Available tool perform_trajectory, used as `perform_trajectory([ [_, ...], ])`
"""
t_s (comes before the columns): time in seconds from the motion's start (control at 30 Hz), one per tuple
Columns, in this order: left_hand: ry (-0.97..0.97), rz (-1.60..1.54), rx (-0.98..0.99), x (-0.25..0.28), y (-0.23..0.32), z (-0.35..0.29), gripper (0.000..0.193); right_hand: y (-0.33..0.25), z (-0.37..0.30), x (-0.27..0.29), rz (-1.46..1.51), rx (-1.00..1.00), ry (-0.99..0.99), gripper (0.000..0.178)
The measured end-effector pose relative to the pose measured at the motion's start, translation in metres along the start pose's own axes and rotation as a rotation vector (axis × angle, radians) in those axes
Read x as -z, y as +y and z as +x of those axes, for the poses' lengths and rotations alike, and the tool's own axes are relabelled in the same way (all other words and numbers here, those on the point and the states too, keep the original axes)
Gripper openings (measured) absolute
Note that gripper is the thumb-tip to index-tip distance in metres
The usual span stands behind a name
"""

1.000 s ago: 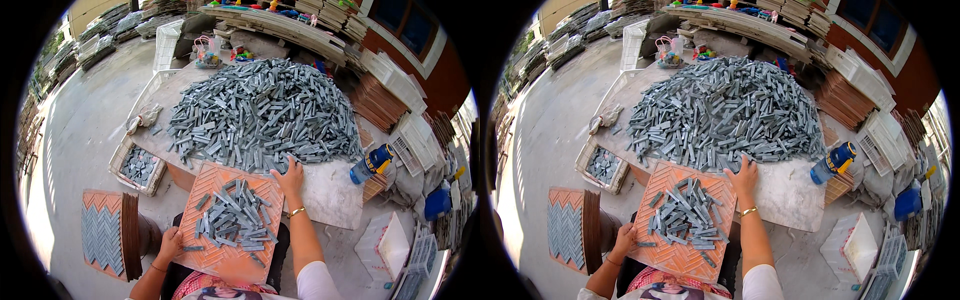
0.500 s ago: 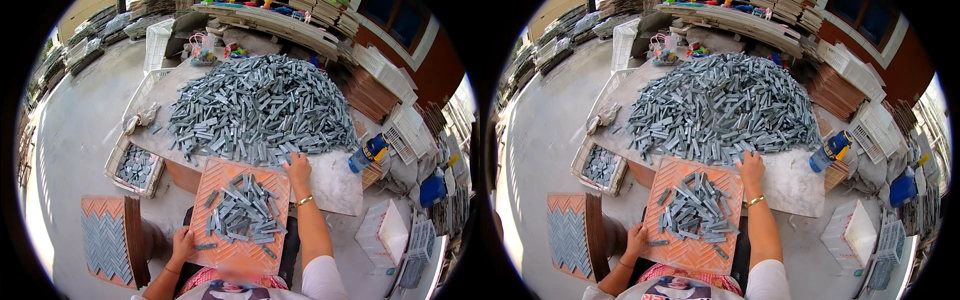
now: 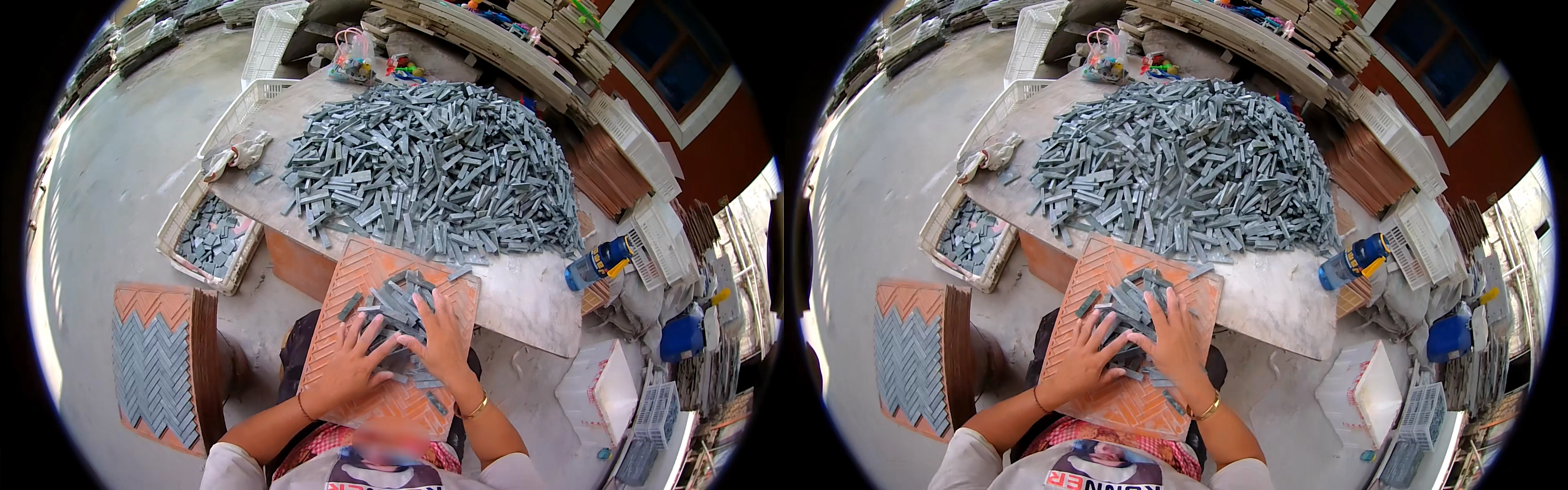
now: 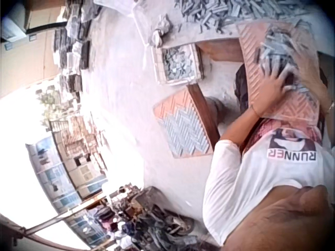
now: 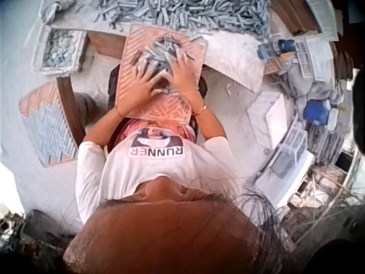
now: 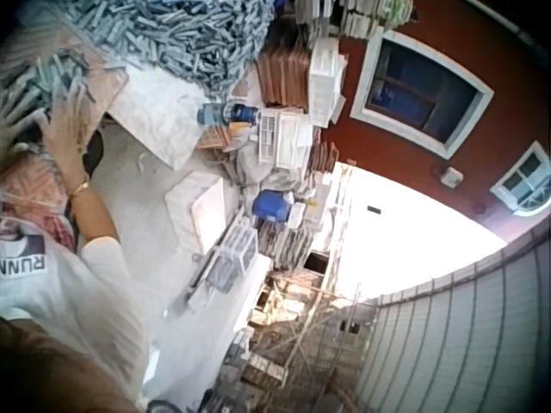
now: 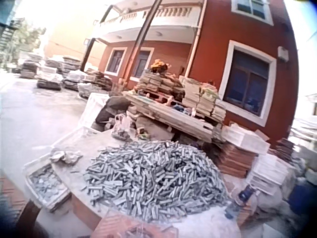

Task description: The person arranges small rectangular tiles onto a board to form a herringbone pattern. They pick tiles from a pile, place them one by one, and occasionally adjust the alignment. The person completes one board and then begins working on a second board.

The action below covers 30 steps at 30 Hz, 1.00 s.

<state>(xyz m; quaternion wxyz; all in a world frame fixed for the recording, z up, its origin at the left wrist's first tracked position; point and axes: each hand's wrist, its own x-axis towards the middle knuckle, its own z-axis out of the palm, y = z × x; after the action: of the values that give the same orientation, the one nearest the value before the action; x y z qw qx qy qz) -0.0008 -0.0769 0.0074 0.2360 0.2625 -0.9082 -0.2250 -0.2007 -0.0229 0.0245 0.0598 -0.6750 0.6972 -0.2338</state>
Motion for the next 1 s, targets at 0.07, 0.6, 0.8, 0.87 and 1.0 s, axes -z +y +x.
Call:
perform_trajectory([
  [0.07,-0.164,0.146,-0.054,-0.014,0.001,0.0,0.061,0.001,-0.012,-0.017,-0.037,0.026,0.014,0.063],
  [0.6,-0.249,0.23,0.044,-0.02,-0.038,0.07,0.061,0.064,0.068,0.009,0.637,-0.061,-0.101,0.048],
  [0.8,-0.168,0.154,-0.085,-0.001,-0.017,0.001,0.055,0.074,-0.061,0.044,0.343,-0.324,0.002,0.036],
  [0.87,-0.067,0.077,-0.037,-0.004,-0.005,-0.015,0.048,0.064,-0.09,0.03,0.343,-0.324,0.08,0.035],
  [1.0,0.024,-0.069,-0.098,-0.019,0.02,-0.026,0.03,0.053,-0.108,0.005,0.259,-0.373,0.26,0.027],
])
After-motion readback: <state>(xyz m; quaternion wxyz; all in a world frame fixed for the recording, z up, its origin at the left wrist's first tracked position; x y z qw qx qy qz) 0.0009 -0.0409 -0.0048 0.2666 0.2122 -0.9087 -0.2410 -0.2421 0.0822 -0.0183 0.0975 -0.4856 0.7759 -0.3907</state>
